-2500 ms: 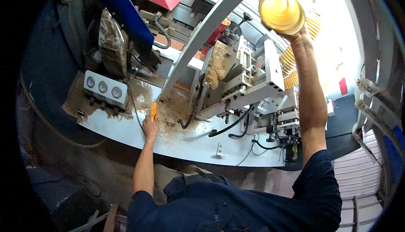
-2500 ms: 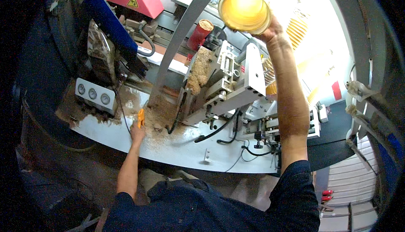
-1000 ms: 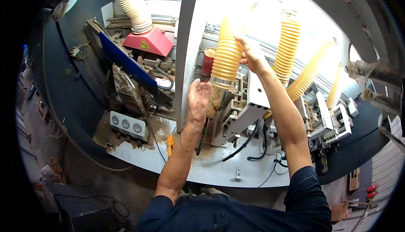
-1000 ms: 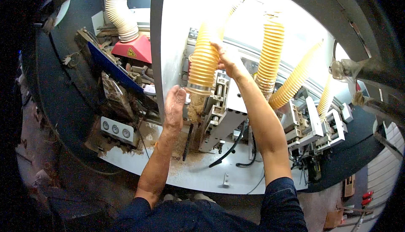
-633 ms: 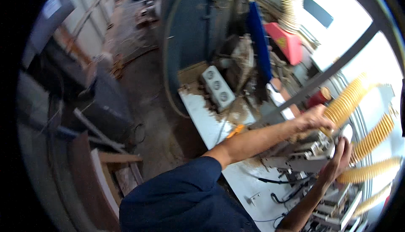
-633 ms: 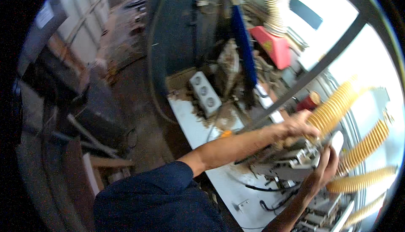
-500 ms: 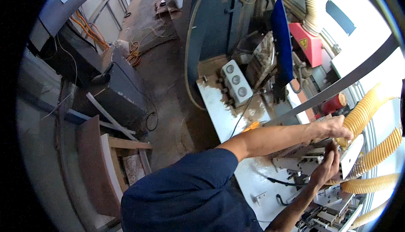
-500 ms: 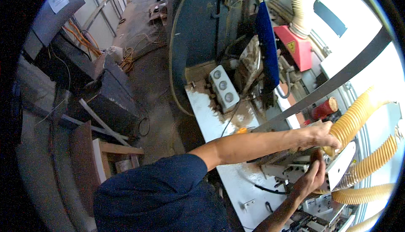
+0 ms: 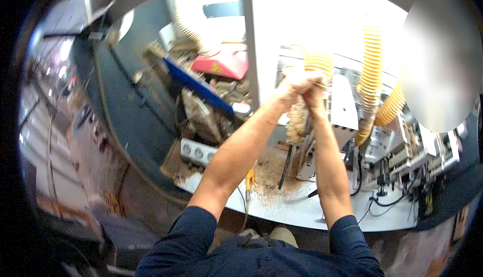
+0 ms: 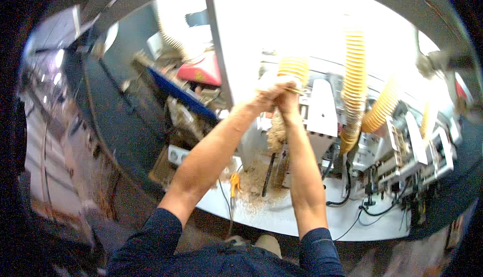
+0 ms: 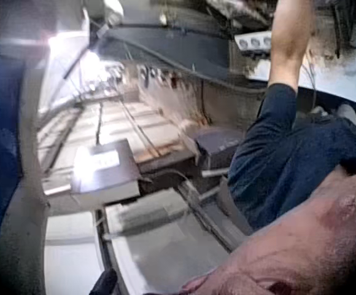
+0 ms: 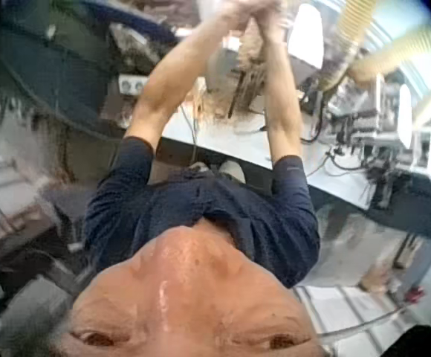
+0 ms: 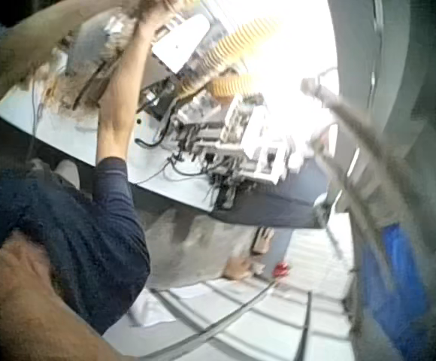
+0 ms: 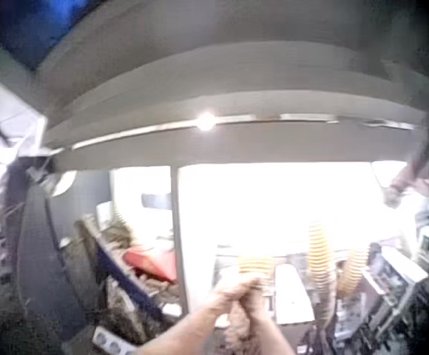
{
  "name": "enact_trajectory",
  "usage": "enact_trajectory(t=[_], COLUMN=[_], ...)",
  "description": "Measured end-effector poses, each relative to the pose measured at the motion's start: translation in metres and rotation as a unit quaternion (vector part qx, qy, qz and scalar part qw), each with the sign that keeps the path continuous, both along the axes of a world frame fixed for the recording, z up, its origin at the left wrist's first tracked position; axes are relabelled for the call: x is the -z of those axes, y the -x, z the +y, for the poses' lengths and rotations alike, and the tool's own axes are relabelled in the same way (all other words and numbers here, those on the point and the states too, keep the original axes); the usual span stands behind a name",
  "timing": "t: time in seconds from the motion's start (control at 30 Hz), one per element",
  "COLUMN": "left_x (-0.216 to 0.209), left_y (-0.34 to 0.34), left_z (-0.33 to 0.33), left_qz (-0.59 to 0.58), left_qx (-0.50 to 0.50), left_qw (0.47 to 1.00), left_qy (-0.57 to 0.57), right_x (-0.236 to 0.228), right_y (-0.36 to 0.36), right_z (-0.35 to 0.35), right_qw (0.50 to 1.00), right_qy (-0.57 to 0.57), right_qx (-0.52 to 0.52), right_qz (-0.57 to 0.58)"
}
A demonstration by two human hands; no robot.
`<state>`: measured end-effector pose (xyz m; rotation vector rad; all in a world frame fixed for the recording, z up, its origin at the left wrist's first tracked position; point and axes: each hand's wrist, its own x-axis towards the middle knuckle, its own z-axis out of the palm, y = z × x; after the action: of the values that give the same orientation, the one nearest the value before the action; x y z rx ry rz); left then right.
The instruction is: The person detaches and clears several large sawdust extraction hoses from a woodworking machine, manually shaking out debris and using a handheld blower to clean the interior components.
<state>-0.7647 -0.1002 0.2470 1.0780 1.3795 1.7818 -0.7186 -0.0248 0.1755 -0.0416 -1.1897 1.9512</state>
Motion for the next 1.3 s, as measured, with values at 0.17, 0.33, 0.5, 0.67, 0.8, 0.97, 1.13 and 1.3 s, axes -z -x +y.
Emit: enact_trajectory(t=[0.17, 0.33, 0.5, 0.67, 0.8, 0.97, 1.13, 1.3], left_x=[-0.036, -0.069, -0.065, -0.099, -0.123, -0.139, -0.156, -0.156], left_y=[-0.02, 0.025, 0.051, 0.053, 0.053, 0.06, 0.067, 0.065], left_z=[0.076, 0.076, 0.114, 0.123, 0.137, 0.147, 0.141, 0.148], left_qz=[0.022, -0.009, 0.084, 0.14, 0.13, 0.159, 0.21, 0.277], left_qx=[0.045, 0.026, 0.032, 0.035, -0.042, -0.074, -0.091, -0.036], left_qw=[0.995, 1.0, 0.996, 0.988, 0.991, 0.984, 0.973, 0.96], left_qy=[0.084, 0.005, -0.002, -0.054, -0.008, 0.016, 0.034, 0.008], right_x=[-0.007, 0.012, -0.014, -0.049, -0.081, -0.124, -0.13, -0.111], right_y=[0.006, 0.028, 0.043, 0.066, 0.073, 0.092, 0.109, 0.121], right_z=[0.092, 0.014, 0.056, 0.071, 0.083, 0.106, 0.115, 0.125], right_qw=[0.98, 0.775, 0.921, 0.87, 0.852, 0.934, 0.908, 0.922], right_qy=[0.112, -0.39, -0.232, -0.268, -0.268, -0.054, -0.15, -0.037], right_qx=[-0.006, 0.49, 0.306, 0.409, 0.435, 0.145, 0.206, 0.065], right_qz=[0.163, -0.09, 0.068, 0.054, 0.115, 0.322, 0.332, 0.38])
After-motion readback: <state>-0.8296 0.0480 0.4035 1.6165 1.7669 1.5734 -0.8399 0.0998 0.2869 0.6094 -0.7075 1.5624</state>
